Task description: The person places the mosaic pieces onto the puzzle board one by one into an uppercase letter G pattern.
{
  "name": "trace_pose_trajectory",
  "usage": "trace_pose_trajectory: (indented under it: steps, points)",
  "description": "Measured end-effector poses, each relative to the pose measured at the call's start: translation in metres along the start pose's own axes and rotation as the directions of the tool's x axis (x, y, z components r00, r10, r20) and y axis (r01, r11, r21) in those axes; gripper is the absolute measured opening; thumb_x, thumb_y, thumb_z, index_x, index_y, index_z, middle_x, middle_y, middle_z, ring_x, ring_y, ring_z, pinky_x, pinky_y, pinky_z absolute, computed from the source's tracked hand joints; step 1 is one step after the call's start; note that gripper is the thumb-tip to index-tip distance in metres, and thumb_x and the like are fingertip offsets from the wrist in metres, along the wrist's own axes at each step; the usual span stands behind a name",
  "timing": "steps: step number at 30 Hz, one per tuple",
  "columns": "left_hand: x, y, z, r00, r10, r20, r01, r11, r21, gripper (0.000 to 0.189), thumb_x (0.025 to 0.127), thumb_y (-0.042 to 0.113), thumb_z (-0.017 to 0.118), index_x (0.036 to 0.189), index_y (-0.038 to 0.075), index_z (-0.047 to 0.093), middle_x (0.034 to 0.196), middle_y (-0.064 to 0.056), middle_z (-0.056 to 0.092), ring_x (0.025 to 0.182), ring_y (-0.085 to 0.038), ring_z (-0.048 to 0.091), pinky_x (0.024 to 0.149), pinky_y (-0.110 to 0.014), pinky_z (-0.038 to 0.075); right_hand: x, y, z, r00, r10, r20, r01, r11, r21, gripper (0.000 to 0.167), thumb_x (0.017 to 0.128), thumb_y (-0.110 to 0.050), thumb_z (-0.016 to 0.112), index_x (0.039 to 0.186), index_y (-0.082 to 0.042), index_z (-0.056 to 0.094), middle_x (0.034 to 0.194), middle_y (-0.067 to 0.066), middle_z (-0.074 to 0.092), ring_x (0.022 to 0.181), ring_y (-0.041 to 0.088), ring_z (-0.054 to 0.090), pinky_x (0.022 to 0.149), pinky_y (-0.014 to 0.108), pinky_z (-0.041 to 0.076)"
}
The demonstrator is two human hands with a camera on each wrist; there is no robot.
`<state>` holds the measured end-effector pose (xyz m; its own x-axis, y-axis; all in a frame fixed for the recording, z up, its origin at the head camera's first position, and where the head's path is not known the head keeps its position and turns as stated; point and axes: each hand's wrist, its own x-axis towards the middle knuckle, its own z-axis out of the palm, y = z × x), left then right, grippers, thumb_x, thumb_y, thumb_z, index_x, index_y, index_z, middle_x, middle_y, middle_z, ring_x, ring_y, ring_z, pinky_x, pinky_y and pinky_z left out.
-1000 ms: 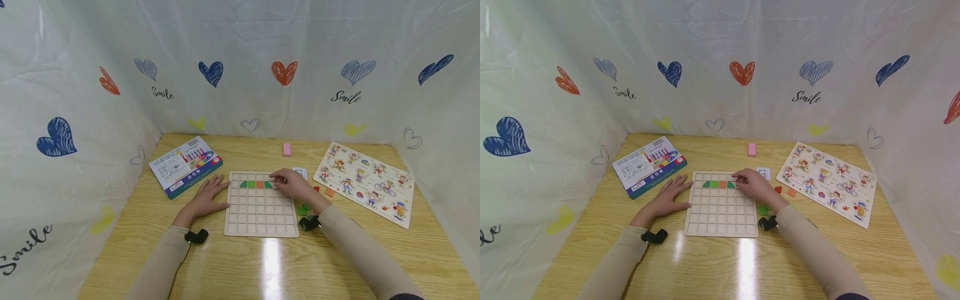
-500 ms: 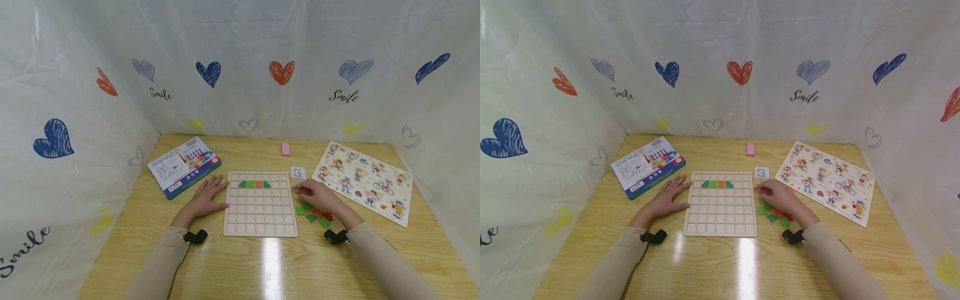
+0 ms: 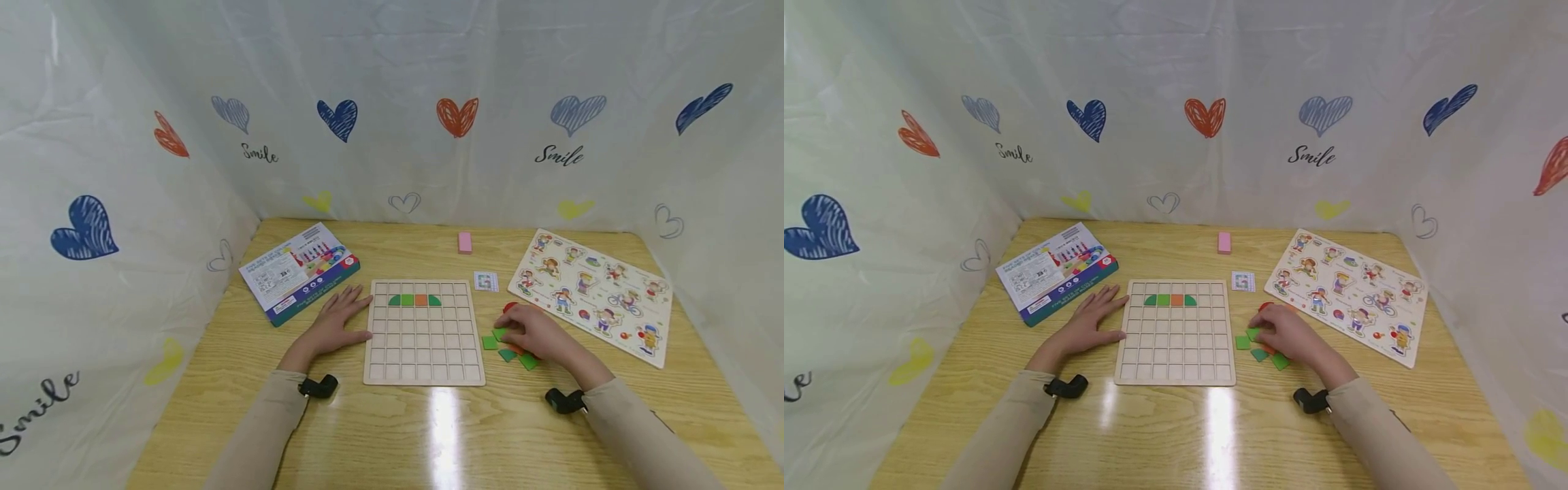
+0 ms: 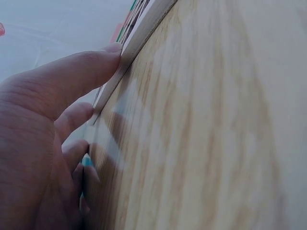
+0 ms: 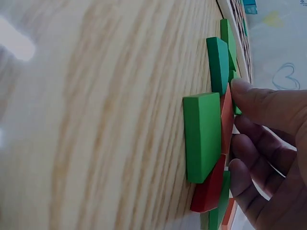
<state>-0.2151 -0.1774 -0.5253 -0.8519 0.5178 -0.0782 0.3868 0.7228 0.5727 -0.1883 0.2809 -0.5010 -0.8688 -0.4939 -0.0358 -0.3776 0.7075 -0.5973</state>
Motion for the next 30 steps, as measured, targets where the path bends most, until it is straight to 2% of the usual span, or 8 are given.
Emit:
trace_pose_trajectory:
  steps: [8, 14, 20, 27, 30]
  points:
    - [-0.001, -0.001, 0.0, 1.0, 0.002, -0.003, -0.002, 1.0, -0.001, 0.084, 0.093, 0.049, 0.07, 0.162, 0.021, 0.031, 0.171, -0.008, 0.01, 0.157, -0.029, 0.0, 0.125, -0.049, -0.003, 0.0, 0.001, 0.005, 0.998, 0.015, -0.058, -0.015, 1.0, 0.004, 0.012, 0.095, -0.011, 0.073, 0.104, -0.015, 0.068, 0.091, -0.008, 0.064, 0.08, 0.007, 0.059, 0.072, 0.03, 0.052]
    - [0.0, -0.001, 0.001, 1.0, -0.001, 0.001, 0.001, 1.0, 0.007, 0.084, 0.094, 0.051, 0.069, 0.162, 0.021, 0.031, 0.171, -0.008, 0.01, 0.157, -0.028, -0.001, 0.126, -0.048, -0.003, 0.005, -0.003, 0.006, 0.991, 0.053, -0.127, -0.05, 0.998, 0.024, 0.009, 0.098, -0.019, 0.07, 0.107, -0.019, 0.071, 0.091, -0.01, 0.066, 0.08, 0.007, 0.06, 0.071, 0.03, 0.052]
    - [0.001, -0.002, 0.001, 1.0, -0.001, -0.001, 0.001, 1.0, 0.009, 0.083, 0.093, 0.051, 0.069, 0.162, 0.021, 0.032, 0.171, -0.007, 0.01, 0.157, -0.027, -0.001, 0.126, -0.048, -0.003, 0.031, -0.018, 0.017, 0.983, 0.043, -0.178, -0.031, 0.997, 0.069, 0.014, 0.098, -0.024, 0.07, 0.11, -0.018, 0.072, 0.094, -0.008, 0.069, 0.081, 0.008, 0.061, 0.071, 0.029, 0.052]
    - [0.0, -0.002, 0.001, 1.0, -0.006, -0.002, 0.006, 1.0, 0.003, 0.084, 0.093, 0.05, 0.07, 0.161, 0.021, 0.032, 0.171, -0.008, 0.01, 0.157, -0.028, -0.001, 0.125, -0.048, -0.003, 0.072, -0.047, 0.034, 0.987, 0.005, -0.159, 0.02, 0.988, 0.153, 0.012, 0.098, -0.023, 0.071, 0.109, -0.017, 0.072, 0.091, -0.007, 0.068, 0.077, 0.011, 0.06, 0.068, 0.029, 0.051]
    - [0.001, -0.001, 0.001, 1.0, -0.008, 0.0, 0.008, 1.0, 0.005, 0.084, 0.093, 0.051, 0.07, 0.161, 0.021, 0.032, 0.171, -0.008, 0.011, 0.157, -0.028, -0.001, 0.125, -0.048, -0.003, 0.088, -0.059, 0.045, 0.988, -0.03, -0.154, 0.053, 0.988, 0.145, 0.011, 0.097, -0.022, 0.071, 0.107, -0.017, 0.073, 0.089, -0.008, 0.068, 0.077, 0.009, 0.059, 0.069, 0.029, 0.051]
